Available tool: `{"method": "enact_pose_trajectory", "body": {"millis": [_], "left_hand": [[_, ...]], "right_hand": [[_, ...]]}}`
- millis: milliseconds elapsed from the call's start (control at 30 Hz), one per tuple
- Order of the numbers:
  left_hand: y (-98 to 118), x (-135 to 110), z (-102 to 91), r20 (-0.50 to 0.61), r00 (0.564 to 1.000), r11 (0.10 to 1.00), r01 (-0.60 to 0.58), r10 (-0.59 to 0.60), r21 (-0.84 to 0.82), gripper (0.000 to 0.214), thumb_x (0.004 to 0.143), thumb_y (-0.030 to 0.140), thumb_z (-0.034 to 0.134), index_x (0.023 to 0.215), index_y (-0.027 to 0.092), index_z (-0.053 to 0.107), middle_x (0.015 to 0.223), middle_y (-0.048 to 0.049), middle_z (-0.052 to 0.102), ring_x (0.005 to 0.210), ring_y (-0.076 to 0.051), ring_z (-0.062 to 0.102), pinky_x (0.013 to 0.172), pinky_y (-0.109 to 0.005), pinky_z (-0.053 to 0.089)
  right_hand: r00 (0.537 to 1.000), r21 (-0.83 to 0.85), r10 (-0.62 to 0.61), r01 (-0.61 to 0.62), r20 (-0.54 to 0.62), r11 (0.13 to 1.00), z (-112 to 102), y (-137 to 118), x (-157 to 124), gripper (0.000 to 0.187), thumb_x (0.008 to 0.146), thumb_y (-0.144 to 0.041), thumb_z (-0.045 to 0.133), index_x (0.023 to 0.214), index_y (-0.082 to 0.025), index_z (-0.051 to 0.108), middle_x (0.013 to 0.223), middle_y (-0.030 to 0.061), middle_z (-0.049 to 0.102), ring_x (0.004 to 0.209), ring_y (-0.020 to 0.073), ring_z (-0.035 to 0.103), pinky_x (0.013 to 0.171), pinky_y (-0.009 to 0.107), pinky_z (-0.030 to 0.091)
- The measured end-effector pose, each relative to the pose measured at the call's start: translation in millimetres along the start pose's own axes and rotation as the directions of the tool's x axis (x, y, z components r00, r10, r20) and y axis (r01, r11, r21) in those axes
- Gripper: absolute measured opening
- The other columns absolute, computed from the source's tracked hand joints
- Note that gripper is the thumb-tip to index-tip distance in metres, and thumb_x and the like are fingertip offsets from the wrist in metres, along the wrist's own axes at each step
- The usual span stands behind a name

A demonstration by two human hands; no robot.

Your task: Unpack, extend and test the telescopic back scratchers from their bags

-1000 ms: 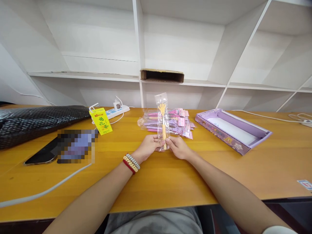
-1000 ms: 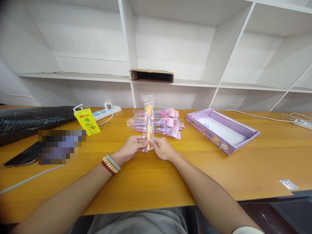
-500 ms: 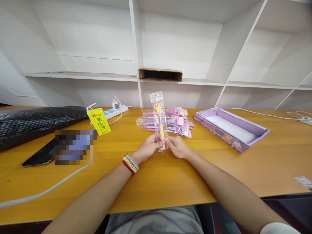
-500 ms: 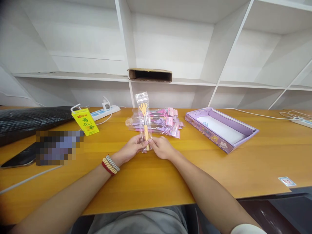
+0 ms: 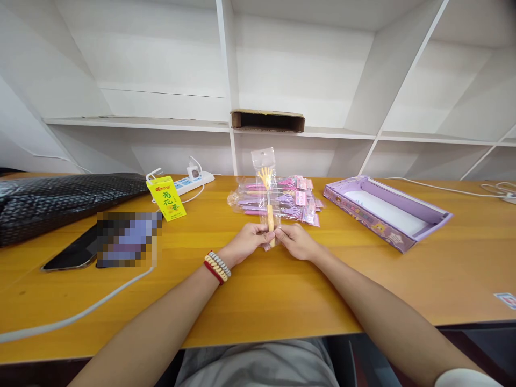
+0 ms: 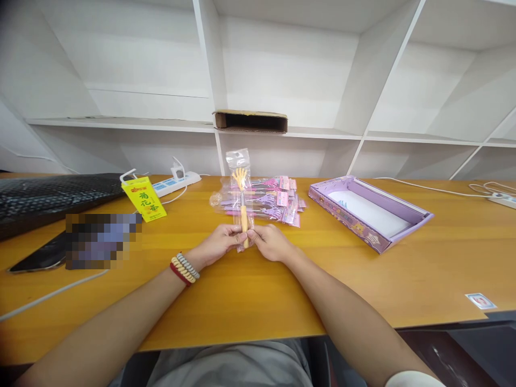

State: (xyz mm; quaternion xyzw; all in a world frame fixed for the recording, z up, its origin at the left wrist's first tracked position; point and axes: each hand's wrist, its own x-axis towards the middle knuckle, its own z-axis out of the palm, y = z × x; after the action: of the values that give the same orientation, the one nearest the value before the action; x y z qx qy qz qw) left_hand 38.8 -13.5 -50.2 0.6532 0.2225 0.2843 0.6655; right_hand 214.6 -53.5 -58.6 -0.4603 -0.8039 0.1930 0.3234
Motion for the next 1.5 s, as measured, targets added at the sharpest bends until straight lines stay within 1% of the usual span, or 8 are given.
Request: {"method": "enact_pose_trajectory", "body": {"millis": [167, 300, 467, 633, 1000, 1200, 1333, 1500], "left_hand": [[-1, 3, 5.7, -0.172, 0.984, 0.994, -0.028, 0.046, 0.105, 0.027, 0.067, 0.038, 0.067, 0.076, 0.012, 0.067, 0.065, -0.0024, 0.059, 0.059, -0.011, 0.048, 0.061, -0.025, 0.04], [-1, 4, 7.5, -0.228, 0.97, 0.987, -0.046, 0.081, 0.153, 0.028, 0.064, 0.04, 0.069, 0.073, 0.013, 0.069, 0.066, -0.0029, 0.062, 0.063, -0.013, 0.052, 0.065, -0.027, 0.043], [-4, 4, 4.5, -0.224, 0.973, 0.983, -0.012, 0.054, 0.185, 0.025, 0.07, 0.035, 0.064, 0.07, 0.011, 0.066, 0.056, -0.0011, 0.057, 0.052, -0.009, 0.048, 0.055, -0.023, 0.041], [-2, 4, 3.9, -0.213, 0.977, 0.986, 0.018, 0.018, 0.167, 0.022, 0.07, 0.032, 0.062, 0.068, 0.01, 0.066, 0.059, -0.0027, 0.06, 0.05, -0.009, 0.05, 0.054, -0.023, 0.044], [1, 4, 9.7, -0.252, 0.968, 0.997, 0.018, 0.002, 0.077, 0.029, 0.063, 0.04, 0.068, 0.065, 0.01, 0.065, 0.056, -0.0005, 0.057, 0.051, -0.009, 0.048, 0.06, -0.029, 0.051], [-4, 5, 10.9, -0.304, 0.952, 0.998, 0.039, -0.024, 0.043, 0.03, 0.061, 0.04, 0.069, 0.062, 0.01, 0.063, 0.057, -0.001, 0.057, 0.052, -0.01, 0.049, 0.058, -0.027, 0.047], [-9, 6, 10.1, -0.33, 0.943, 0.997, 0.067, -0.051, 0.038, 0.03, 0.062, 0.039, 0.069, 0.059, 0.01, 0.061, 0.053, -0.0004, 0.054, 0.048, -0.007, 0.043, 0.049, -0.021, 0.037], [-6, 2, 11.8, -0.259, 0.958, 0.99, 0.104, -0.126, -0.099, 0.027, 0.059, 0.035, 0.071, 0.06, 0.01, 0.061, 0.057, -0.0024, 0.055, 0.053, -0.01, 0.049, 0.053, -0.024, 0.042]], "right_hand": [[0.998, -0.059, 0.045, -0.048, -0.05, 0.997, -1, -1, 2, 0.046, 0.092, -0.045, 0.028, 0.072, -0.018, 0.059, 0.061, -0.0004, 0.055, 0.055, 0.0109, 0.045, 0.058, 0.021, 0.034], [0.994, -0.102, 0.064, -0.073, -0.085, 0.992, -1, -4, 3, 0.046, 0.092, -0.045, 0.028, 0.069, -0.018, 0.056, 0.057, -0.0017, 0.049, 0.053, 0.01, 0.041, 0.056, 0.021, 0.031], [0.994, -0.15, 0.077, -0.088, -0.077, 0.985, -3, -7, 2, 0.048, 0.092, -0.046, 0.027, 0.067, -0.017, 0.057, 0.057, 0.0, 0.052, 0.054, 0.0104, 0.043, 0.057, 0.021, 0.031], [0.997, -0.147, 0.064, -0.071, -0.052, 0.987, -5, -9, 2, 0.051, 0.092, -0.046, 0.026, 0.069, -0.016, 0.06, 0.059, 0.0016, 0.056, 0.054, 0.0112, 0.044, 0.057, 0.022, 0.031], [0.998, -0.16, 0.021, -0.031, -0.063, 0.987, -4, -11, 3, 0.048, 0.092, -0.042, 0.026, 0.061, -0.015, 0.05, 0.053, -0.0018, 0.041, 0.05, 0.008, 0.035, 0.054, 0.021, 0.026], [0.996, -0.03, 0.083, -0.084, -0.046, 0.996, -3, -7, 3, 0.05, 0.09, -0.048, 0.027, 0.058, -0.015, 0.045, 0.054, -0.0027, 0.034, 0.052, 0.0077, 0.03, 0.052, 0.021, 0.023], [0.988, 0.087, 0.145, -0.149, 0.052, 0.985, -1, -1, 4, 0.05, 0.088, -0.054, 0.029, 0.057, -0.016, 0.036, 0.055, -0.0035, 0.027, 0.052, 0.0074, 0.025, 0.049, 0.021, 0.021], [0.978, 0.113, 0.161, -0.177, 0.134, 0.978, -1, 1, 3, 0.052, 0.086, -0.058, 0.029, 0.058, -0.016, 0.039, 0.054, -0.0039, 0.029, 0.051, 0.0072, 0.026, 0.048, 0.021, 0.022]]}}
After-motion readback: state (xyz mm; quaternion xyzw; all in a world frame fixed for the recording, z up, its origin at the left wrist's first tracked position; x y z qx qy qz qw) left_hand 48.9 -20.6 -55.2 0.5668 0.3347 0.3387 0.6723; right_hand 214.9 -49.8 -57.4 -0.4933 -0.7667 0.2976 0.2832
